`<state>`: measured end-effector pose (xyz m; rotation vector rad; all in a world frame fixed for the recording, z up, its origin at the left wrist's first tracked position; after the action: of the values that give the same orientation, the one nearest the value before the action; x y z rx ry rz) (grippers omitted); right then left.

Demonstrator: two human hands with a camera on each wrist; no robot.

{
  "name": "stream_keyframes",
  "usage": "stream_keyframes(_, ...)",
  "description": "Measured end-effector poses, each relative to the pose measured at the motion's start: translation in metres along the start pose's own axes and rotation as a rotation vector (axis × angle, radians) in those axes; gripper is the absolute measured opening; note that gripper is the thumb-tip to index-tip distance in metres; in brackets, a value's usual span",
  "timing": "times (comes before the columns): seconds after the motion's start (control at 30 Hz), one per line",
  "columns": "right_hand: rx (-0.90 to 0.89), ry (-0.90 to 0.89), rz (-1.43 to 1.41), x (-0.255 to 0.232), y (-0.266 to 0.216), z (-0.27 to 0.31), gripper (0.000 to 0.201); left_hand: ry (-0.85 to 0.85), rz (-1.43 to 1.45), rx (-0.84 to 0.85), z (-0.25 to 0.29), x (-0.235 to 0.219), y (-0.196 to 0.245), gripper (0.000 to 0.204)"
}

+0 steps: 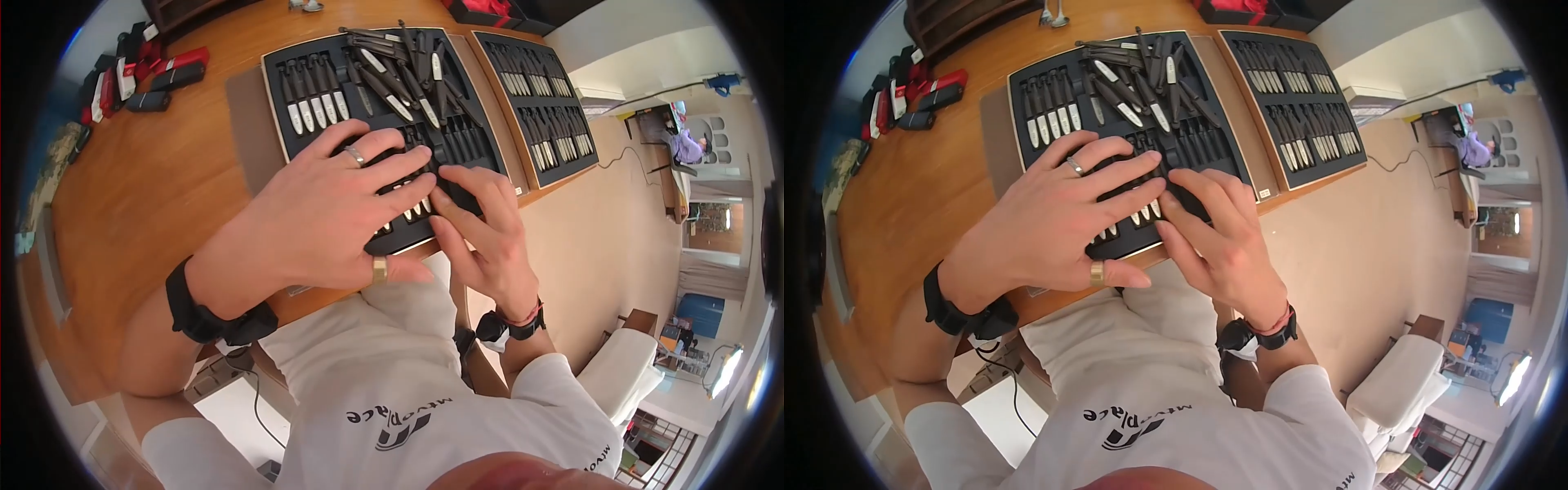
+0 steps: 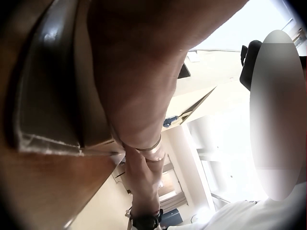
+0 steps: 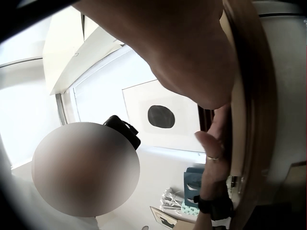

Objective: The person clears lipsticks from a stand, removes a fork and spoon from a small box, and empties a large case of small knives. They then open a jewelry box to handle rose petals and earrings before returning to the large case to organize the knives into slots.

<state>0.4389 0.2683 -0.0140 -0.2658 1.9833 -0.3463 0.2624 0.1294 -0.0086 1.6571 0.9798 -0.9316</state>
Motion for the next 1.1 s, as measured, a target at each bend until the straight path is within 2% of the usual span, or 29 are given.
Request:
stream_keyframes(0.17,-0.085,-0.01,-0.035,-0.002,0.006,-0.002,0.02,0.034,-0.002,0.007,0.003,0.002,0.001,0.085)
stream_keyframes(0.33,-0.039,-0.013,-0.046,-0.009,0.005,-0.019,0.017,-0.01,-0.007,0.016,0.002,0.002,0.0,0.077)
stream_keyframes(0.4,0.031,0.172,0.033,-0.012,0.012,-0.032,0.018,-0.014,-0.002,0.023,0.004,0.004,0.0,0.075)
stream_keyframes(0.47,0.052,0.21,0.035,-0.008,0.016,-0.053,0.018,-0.021,0.007,0.047,0.003,0.005,0.002,0.073)
stream_keyframes(0.57,0.146,0.007,0.249,0.008,0.026,-0.075,0.017,-0.055,-0.036,0.026,0.001,0.004,0.003,0.071)
stream_keyframes(0.6,0.156,0.014,0.242,0.011,0.028,-0.077,0.017,-0.068,-0.038,0.03,0.0,0.005,0.003,0.071)
stream_keyframes(0.67,0.222,-0.086,0.357,0.019,0.03,-0.082,0.018,-0.074,-0.034,0.02,0.0,0.005,0.004,0.068)
stream_keyframes(0.7,0.206,-0.063,0.38,0.02,0.03,-0.084,0.018,-0.076,-0.036,0.017,0.001,0.005,0.003,0.068)
stream_keyframes(0.8,0.19,0.019,0.367,0.012,0.03,-0.077,0.014,-0.062,-0.015,0.012,0.001,0.006,0.002,0.067)
stream_keyframes(0.87,0.181,0.102,0.209,-0.008,0.018,-0.061,0.009,-0.006,0.005,0.021,0.002,0.007,0.0,0.065)
stream_keyframes(1.0,0.316,0.121,0.086,-0.011,-0.002,-0.023,0.014,-0.014,-0.014,-0.008,0.0,0.009,0.001,0.068)
stream_keyframes(1.07,0.262,0.113,0.122,-0.003,0.003,-0.013,0.018,-0.028,-0.005,-0.034,-0.001,0.008,0.0,0.075)
stream_keyframes(1.1,0.214,0.147,0.125,0.002,0.004,-0.009,0.02,-0.056,-0.028,-0.037,0.0,0.008,-0.001,0.084)
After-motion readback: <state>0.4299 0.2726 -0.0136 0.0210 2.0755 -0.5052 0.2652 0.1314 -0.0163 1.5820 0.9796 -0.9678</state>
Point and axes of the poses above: each hand's wrist, its own z-axis away from the middle knuckle, its own x-axis out of the palm, y = z × x, the point moved 3 cm from there along -z, towards the middle knuckle, and after that the axes turned 5 degrees about -y, right-handed, at the moved point
